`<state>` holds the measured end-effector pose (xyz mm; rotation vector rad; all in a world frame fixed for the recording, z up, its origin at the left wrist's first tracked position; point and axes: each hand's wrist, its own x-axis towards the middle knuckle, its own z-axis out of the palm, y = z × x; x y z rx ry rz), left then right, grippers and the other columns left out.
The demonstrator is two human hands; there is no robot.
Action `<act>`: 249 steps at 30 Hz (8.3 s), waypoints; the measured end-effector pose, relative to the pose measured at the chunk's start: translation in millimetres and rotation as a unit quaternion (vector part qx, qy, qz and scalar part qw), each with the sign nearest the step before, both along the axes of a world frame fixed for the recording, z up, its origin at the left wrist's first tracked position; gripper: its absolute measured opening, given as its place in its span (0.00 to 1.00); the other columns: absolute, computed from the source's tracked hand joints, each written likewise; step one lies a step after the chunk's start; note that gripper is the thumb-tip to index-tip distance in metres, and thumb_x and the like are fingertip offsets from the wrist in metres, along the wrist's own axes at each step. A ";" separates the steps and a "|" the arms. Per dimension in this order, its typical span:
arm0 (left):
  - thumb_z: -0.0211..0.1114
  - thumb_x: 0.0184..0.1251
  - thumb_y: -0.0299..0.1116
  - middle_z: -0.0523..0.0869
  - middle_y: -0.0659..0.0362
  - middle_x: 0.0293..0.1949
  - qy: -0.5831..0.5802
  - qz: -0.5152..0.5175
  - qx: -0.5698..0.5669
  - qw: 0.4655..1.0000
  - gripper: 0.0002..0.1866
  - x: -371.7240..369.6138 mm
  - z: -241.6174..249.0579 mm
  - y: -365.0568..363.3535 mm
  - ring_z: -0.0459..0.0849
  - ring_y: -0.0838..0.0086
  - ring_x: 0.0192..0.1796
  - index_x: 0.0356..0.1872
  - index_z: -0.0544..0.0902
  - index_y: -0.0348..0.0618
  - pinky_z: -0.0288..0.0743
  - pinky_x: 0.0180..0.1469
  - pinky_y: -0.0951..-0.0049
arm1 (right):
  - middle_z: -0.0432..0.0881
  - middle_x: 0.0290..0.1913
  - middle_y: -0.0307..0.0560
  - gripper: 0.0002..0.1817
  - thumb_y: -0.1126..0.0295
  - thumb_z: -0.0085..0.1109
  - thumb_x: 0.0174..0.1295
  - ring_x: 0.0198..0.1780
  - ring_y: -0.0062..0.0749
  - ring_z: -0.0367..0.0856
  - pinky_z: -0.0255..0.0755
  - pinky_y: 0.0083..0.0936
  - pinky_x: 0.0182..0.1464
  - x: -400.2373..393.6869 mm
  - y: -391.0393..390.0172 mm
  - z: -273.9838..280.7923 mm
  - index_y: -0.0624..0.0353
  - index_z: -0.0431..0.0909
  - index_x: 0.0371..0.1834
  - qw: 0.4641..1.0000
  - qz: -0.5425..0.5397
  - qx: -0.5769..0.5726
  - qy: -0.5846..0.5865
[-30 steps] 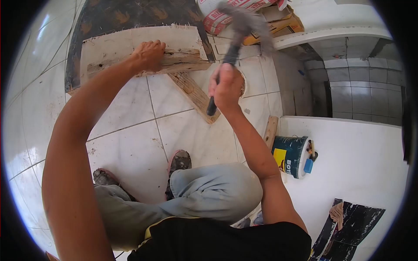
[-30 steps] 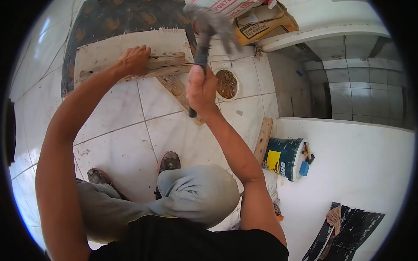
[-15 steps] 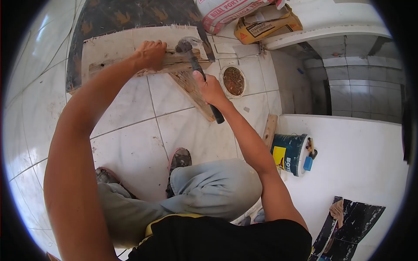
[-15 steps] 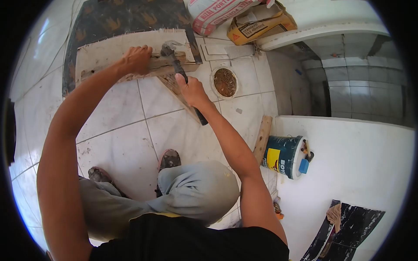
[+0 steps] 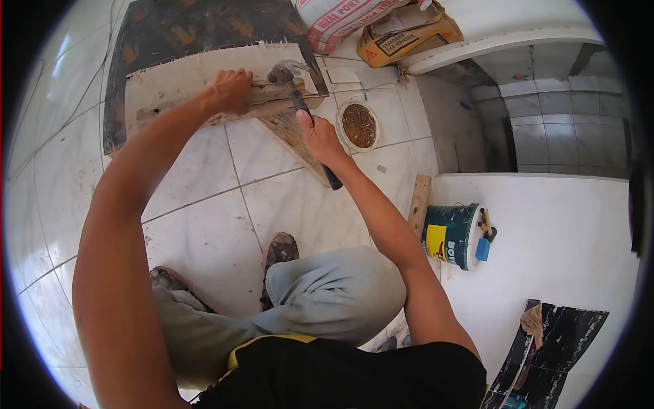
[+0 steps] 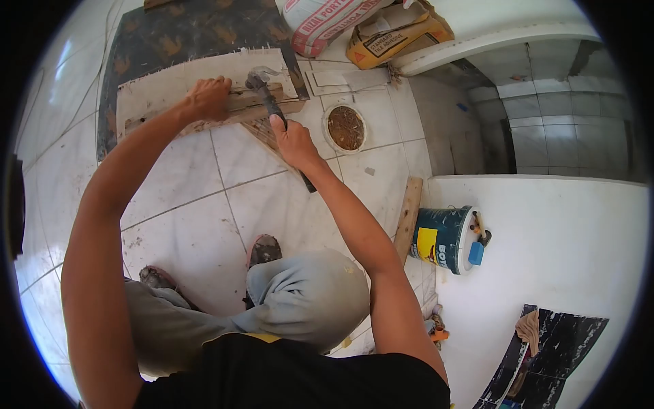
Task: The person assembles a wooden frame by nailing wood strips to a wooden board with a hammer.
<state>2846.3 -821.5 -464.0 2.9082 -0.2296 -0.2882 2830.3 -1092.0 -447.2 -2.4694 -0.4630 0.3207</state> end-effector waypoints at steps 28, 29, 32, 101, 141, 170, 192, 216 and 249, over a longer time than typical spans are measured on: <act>0.81 0.50 0.31 0.79 0.44 0.60 0.006 0.020 -0.082 0.996 0.50 -76.6 20.4 117.1 0.79 0.52 0.64 0.76 0.64 0.52 0.74 0.66 0.53 | 0.81 0.51 0.60 0.23 0.62 0.65 0.65 0.54 0.52 0.83 0.77 0.45 0.53 -243.9 -42.4 -97.2 0.66 0.74 0.56 0.968 0.033 0.015 0.247; 0.80 0.50 0.29 0.79 0.44 0.60 0.002 0.041 -0.075 0.996 0.49 -92.2 13.9 135.1 0.79 0.51 0.64 0.75 0.65 0.50 0.74 0.66 0.53 | 0.81 0.51 0.59 0.24 0.62 0.65 0.65 0.54 0.54 0.83 0.77 0.46 0.54 -246.4 -40.5 -101.6 0.67 0.72 0.57 0.972 0.052 -0.007 0.231; 0.79 0.49 0.26 0.80 0.45 0.59 -0.006 0.092 -0.074 0.993 0.46 -122.7 1.3 151.6 0.79 0.51 0.63 0.73 0.68 0.47 0.74 0.67 0.54 | 0.80 0.52 0.59 0.25 0.63 0.64 0.66 0.54 0.56 0.82 0.78 0.46 0.55 -243.9 -38.1 -114.5 0.70 0.69 0.58 0.974 0.077 -0.021 0.210; 0.76 0.56 0.33 0.73 0.49 0.58 -0.060 0.084 -0.060 0.993 0.35 -130.9 -12.2 63.0 0.73 0.50 0.62 0.65 0.70 0.40 0.66 0.64 0.51 | 0.91 0.39 0.54 0.10 0.66 0.73 0.54 0.46 0.46 0.90 0.82 0.38 0.53 210.0 -262.7 -173.5 0.58 0.90 0.36 0.935 -0.335 -0.092 -0.071; 0.67 0.63 0.28 0.88 0.48 0.33 -0.033 -0.028 -0.326 0.944 0.06 -164.3 -68.9 -8.4 0.88 0.52 0.36 0.38 0.88 0.39 0.82 0.41 0.58 | 0.85 0.33 0.51 0.27 0.59 0.69 0.64 0.36 0.43 0.86 0.78 0.43 0.42 -195.1 -12.4 -119.0 0.68 0.76 0.59 0.993 0.086 0.073 0.035; 0.73 0.57 0.30 0.84 0.62 0.39 -0.133 -0.133 -0.283 0.941 0.04 -128.0 -138.9 -93.5 0.82 0.65 0.49 0.33 0.87 0.45 0.75 0.53 0.60 | 0.77 0.21 0.46 0.24 0.50 0.57 0.75 0.25 0.24 0.72 0.69 0.29 0.30 -206.8 -105.9 -57.7 0.65 0.74 0.39 0.946 -0.155 0.095 0.267; 0.56 0.75 0.32 0.89 0.53 0.38 -0.049 0.104 -0.259 0.959 0.15 -117.9 95.3 51.8 0.85 0.70 0.35 0.52 0.87 0.38 0.79 0.40 0.66 | 0.65 0.17 0.34 0.20 0.52 0.49 0.79 0.13 0.18 0.60 0.56 0.22 0.15 -227.2 -87.5 -38.0 0.56 0.68 0.34 0.863 -0.257 0.265 0.345; 0.68 0.75 0.33 0.89 0.64 0.41 0.011 0.104 -0.513 0.852 0.12 -94.3 2.5 58.1 0.82 0.83 0.43 0.53 0.87 0.40 0.77 0.50 0.77 | 0.73 0.17 0.40 0.28 0.43 0.50 0.77 0.14 0.23 0.71 0.67 0.26 0.17 -98.2 44.9 32.8 0.61 0.71 0.34 0.969 -0.017 0.099 0.225; 0.62 0.77 0.30 0.90 0.60 0.34 -0.131 0.137 -0.477 0.858 0.08 -100.8 -17.1 47.9 0.81 0.81 0.39 0.41 0.88 0.39 0.76 0.48 0.76 | 0.71 0.20 0.37 0.26 0.45 0.47 0.79 0.15 0.19 0.67 0.64 0.20 0.19 -88.5 75.6 194.2 0.60 0.70 0.37 0.968 0.070 0.197 0.140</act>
